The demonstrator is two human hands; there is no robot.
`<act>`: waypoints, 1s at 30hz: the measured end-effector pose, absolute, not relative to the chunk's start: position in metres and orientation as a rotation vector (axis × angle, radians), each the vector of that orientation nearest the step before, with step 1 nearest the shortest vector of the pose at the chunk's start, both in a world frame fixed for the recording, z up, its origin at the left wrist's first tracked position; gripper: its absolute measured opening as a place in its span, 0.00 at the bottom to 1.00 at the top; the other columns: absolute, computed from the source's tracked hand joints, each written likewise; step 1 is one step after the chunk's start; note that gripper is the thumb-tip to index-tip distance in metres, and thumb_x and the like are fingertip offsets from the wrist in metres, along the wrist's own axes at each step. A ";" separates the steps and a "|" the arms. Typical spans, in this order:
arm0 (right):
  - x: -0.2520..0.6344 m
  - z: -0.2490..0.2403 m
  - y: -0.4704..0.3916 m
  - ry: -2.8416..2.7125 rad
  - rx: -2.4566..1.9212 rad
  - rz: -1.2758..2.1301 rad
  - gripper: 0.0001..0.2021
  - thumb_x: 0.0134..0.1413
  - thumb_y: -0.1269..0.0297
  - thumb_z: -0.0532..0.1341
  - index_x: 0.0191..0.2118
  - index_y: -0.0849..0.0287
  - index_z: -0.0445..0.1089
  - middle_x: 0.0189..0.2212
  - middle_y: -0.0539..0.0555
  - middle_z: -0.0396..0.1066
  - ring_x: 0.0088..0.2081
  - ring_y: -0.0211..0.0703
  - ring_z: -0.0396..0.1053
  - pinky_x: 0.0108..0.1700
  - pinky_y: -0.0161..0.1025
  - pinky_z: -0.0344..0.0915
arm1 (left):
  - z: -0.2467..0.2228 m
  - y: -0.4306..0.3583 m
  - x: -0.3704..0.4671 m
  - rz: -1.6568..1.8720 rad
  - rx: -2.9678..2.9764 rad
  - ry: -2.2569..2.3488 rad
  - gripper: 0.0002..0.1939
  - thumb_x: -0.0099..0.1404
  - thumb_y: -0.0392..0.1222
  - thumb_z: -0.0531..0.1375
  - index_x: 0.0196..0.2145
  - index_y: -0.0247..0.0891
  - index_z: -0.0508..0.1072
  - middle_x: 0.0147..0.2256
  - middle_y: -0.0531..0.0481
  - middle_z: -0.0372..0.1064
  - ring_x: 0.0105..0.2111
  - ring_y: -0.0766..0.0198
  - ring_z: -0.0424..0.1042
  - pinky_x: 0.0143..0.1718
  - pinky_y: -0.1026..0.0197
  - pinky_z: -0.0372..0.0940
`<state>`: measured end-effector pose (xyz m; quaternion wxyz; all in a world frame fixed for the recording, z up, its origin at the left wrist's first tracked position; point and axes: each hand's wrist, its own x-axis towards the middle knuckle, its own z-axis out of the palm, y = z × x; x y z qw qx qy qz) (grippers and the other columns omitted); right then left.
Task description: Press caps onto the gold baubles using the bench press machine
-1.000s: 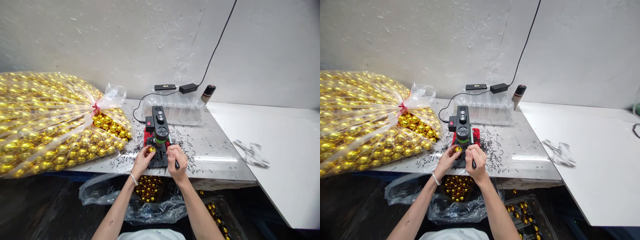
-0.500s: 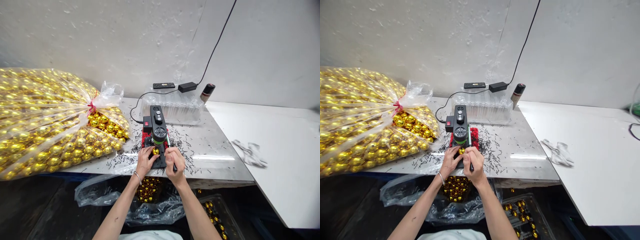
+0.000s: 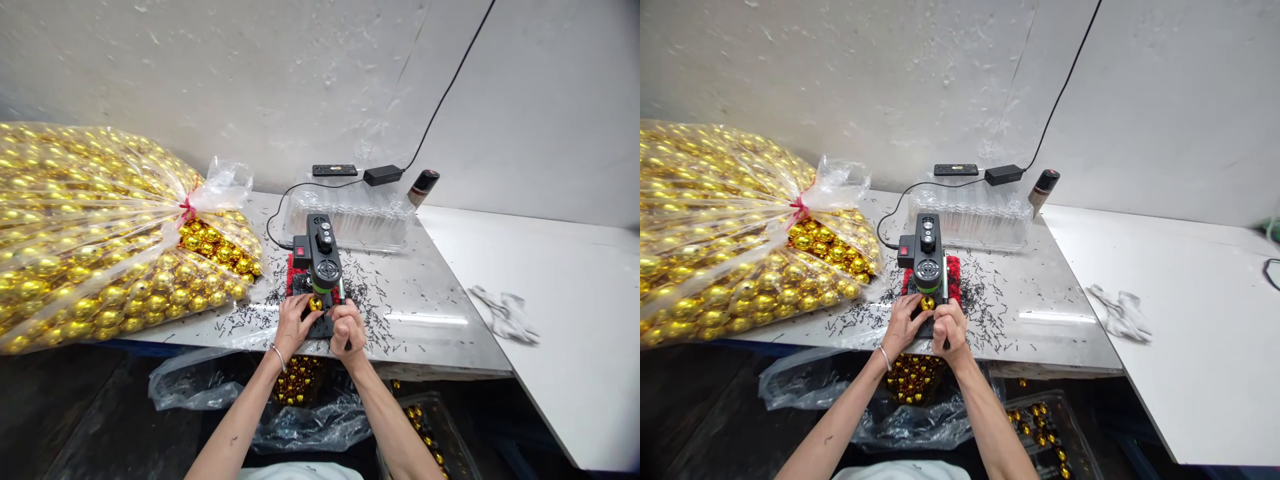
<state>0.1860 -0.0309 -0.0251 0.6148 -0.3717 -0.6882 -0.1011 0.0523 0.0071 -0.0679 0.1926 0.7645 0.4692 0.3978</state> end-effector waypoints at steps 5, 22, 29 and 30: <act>0.185 -0.010 -0.034 -1.625 -0.844 -0.240 0.13 0.64 0.70 0.47 0.28 0.55 0.58 0.24 0.50 0.62 0.27 0.39 0.63 0.33 0.40 0.64 | -0.069 0.010 0.054 1.122 2.126 1.336 0.15 0.65 0.46 0.62 0.48 0.40 0.75 0.45 0.43 0.75 0.45 0.54 0.71 0.49 0.49 0.65; 0.176 0.048 -0.043 -1.432 -0.954 0.036 0.14 0.62 0.75 0.51 0.24 0.57 0.58 0.24 0.49 0.60 0.28 0.38 0.61 0.30 0.37 0.56 | -0.056 -0.055 -0.004 1.239 2.332 1.448 0.16 0.70 0.45 0.54 0.53 0.42 0.71 0.49 0.39 0.71 0.49 0.51 0.70 0.49 0.48 0.66; 0.175 0.047 -0.045 -1.474 -0.970 0.004 0.13 0.61 0.76 0.51 0.25 0.57 0.58 0.24 0.49 0.60 0.27 0.37 0.60 0.28 0.37 0.56 | 0.007 0.083 -0.029 0.777 2.199 2.179 0.16 0.68 0.36 0.51 0.49 0.32 0.72 0.45 0.30 0.72 0.47 0.44 0.71 0.50 0.44 0.60; 0.175 0.046 -0.045 -1.477 -0.967 -0.001 0.13 0.61 0.76 0.51 0.26 0.57 0.58 0.24 0.49 0.60 0.27 0.37 0.60 0.28 0.37 0.56 | 0.012 0.094 -0.029 0.620 2.148 2.225 0.16 0.68 0.37 0.51 0.49 0.29 0.71 0.42 0.29 0.73 0.45 0.44 0.72 0.48 0.44 0.61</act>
